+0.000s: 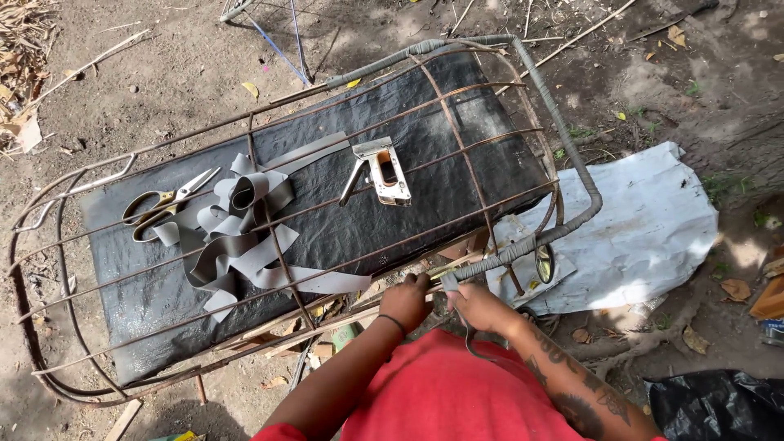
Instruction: Wrapping a metal furniture frame with grey tape to prepare it for upholstery.
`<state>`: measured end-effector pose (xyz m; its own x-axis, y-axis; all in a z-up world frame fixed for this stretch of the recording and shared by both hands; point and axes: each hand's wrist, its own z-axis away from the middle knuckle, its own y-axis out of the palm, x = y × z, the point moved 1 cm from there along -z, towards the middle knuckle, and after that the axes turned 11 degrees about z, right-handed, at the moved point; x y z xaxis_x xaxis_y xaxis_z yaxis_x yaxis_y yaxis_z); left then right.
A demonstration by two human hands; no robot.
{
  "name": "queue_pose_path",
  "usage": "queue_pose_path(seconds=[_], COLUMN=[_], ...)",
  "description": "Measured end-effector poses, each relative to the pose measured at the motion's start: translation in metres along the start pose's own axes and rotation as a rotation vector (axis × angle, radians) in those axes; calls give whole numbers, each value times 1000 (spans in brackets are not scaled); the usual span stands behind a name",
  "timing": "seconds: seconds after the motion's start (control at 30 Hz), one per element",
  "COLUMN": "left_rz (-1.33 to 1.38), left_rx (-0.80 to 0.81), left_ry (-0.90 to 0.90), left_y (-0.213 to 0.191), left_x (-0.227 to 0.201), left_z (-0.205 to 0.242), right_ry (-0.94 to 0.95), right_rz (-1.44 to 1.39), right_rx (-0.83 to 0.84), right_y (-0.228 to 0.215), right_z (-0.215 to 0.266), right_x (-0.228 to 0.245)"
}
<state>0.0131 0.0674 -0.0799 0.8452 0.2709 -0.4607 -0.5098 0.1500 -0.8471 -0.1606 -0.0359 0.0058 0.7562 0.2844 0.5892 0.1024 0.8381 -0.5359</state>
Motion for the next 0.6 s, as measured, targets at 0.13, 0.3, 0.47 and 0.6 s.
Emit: queue_pose_path(seconds=[0.13,0.3,0.47,0.6], left_rz=[138,90,219,587], left_rx=[258,345,475,679], left_ry=[-121,-127,-149,-423], left_y=[-79,-70,-80,-83], left_x=[-42,-31,-28,-26], left_z=[1,-6,-16,-41], right_ry=[-46,-87,-279,-882], right_rz=[-150,-259,-91,809], right_rx=[-127,20,123,-568], right_y=[39,61,28,58], right_z=[-7,-21,-58,-107], right_x=[-44,-54,-41,-99])
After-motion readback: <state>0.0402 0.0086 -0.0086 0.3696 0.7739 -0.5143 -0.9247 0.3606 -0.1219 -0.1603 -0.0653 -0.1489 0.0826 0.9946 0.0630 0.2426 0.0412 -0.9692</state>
